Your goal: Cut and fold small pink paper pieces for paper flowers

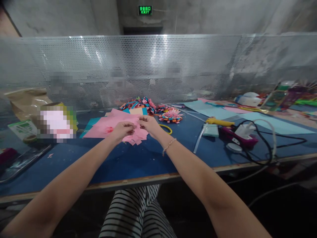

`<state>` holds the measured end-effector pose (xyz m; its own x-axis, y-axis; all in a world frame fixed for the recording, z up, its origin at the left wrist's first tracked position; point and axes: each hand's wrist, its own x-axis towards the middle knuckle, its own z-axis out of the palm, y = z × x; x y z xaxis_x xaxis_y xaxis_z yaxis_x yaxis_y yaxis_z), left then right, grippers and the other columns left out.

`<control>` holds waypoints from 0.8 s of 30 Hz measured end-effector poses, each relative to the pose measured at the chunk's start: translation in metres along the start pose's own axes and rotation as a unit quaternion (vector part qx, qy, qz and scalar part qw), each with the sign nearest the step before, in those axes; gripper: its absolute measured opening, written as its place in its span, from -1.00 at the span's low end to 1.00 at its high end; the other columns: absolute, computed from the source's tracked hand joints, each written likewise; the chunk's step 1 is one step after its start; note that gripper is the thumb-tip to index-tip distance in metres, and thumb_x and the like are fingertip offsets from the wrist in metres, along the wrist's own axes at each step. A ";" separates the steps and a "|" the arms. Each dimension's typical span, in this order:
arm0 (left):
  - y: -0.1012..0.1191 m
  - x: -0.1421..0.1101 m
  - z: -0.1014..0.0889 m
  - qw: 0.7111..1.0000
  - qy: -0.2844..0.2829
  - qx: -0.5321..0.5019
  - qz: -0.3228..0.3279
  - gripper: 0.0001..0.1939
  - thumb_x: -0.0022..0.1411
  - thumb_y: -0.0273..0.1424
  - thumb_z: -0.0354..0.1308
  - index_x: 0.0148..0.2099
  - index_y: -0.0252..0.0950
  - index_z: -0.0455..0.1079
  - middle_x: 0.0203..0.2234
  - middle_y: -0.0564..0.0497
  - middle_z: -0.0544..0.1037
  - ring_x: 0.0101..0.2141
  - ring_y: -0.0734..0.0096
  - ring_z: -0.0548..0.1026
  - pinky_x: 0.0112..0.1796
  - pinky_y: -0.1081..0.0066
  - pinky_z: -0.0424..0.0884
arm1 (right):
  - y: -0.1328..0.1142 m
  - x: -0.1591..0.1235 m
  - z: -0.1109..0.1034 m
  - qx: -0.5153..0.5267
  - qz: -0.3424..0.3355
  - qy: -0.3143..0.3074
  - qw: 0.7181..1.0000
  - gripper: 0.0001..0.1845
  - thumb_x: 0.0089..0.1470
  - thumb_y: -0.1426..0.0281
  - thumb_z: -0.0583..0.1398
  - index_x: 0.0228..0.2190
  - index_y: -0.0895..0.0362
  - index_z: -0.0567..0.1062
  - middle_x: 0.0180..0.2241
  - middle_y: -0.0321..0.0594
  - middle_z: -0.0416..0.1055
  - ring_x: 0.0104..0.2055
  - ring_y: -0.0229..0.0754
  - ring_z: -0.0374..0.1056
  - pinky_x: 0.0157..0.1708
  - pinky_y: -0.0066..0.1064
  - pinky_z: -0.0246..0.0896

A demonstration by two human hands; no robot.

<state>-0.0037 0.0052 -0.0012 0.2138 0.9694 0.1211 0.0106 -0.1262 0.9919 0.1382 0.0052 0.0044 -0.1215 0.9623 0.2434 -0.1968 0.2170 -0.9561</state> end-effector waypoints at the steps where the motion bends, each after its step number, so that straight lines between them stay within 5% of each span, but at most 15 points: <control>1: 0.000 0.000 0.000 1.000 0.008 -0.013 0.001 -0.79 -0.29 -0.40 0.24 -0.52 -0.38 0.33 -0.70 0.08 0.37 -0.64 0.60 0.34 -0.50 0.48 0.31 | 0.000 0.000 0.000 0.000 0.004 -0.002 1.000 -0.73 -0.39 0.43 0.24 -0.50 0.19 0.35 -0.54 -0.38 0.27 -0.55 -0.44 0.19 -0.48 -0.50 0.11; 6: 0.003 0.000 0.001 0.999 0.035 -0.022 0.016 -0.80 -0.26 -0.44 0.21 -0.53 -0.35 0.24 -0.70 0.08 0.38 -0.63 0.52 0.39 -0.48 0.42 0.35 | 0.002 0.002 -0.003 -0.054 0.002 0.005 0.999 -0.69 -0.41 0.42 0.25 -0.48 0.20 0.34 -0.60 -0.38 0.27 -0.57 -0.41 0.21 -0.54 -0.52 0.08; 15: -0.011 0.009 -0.005 0.977 0.031 0.145 0.151 -0.92 -0.19 -0.52 0.08 -0.52 -0.32 0.36 -0.60 0.04 0.44 -0.54 0.51 0.39 -0.46 0.48 0.33 | 0.004 0.003 -0.005 -0.115 -0.044 0.018 0.992 -0.70 -0.45 0.38 0.27 -0.57 0.19 0.30 -0.66 -0.41 0.23 -0.62 -0.42 0.15 -0.58 -0.52 0.06; 21: 0.005 -0.004 0.007 0.998 -0.029 -0.002 0.059 -0.79 -0.13 -0.30 0.14 -0.45 -0.35 0.34 -0.53 -0.02 0.46 -0.43 0.44 0.44 -0.34 0.37 0.35 | 0.003 0.001 -0.003 -0.151 -0.095 -0.002 0.984 -0.82 -0.37 0.45 0.21 -0.58 0.21 0.32 -0.64 -0.37 0.26 -0.58 -0.40 0.18 -0.52 -0.50 0.10; 24: 0.008 -0.008 0.009 0.999 -0.012 -0.028 0.031 -0.72 -0.16 -0.24 0.17 -0.46 -0.38 0.32 -0.55 -0.02 0.45 -0.46 0.44 0.44 -0.35 0.36 0.36 | 0.005 0.001 -0.003 -0.150 -0.102 -0.015 0.983 -0.82 -0.35 0.44 0.20 -0.56 0.21 0.33 -0.62 -0.37 0.26 -0.56 -0.39 0.18 -0.49 -0.49 0.11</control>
<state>0.0036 -0.0053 0.0059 0.2361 0.9547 0.1813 -0.0579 -0.1724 0.9833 0.1398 0.0073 -0.0004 -0.1385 0.8899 0.4347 0.0759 0.4471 -0.8912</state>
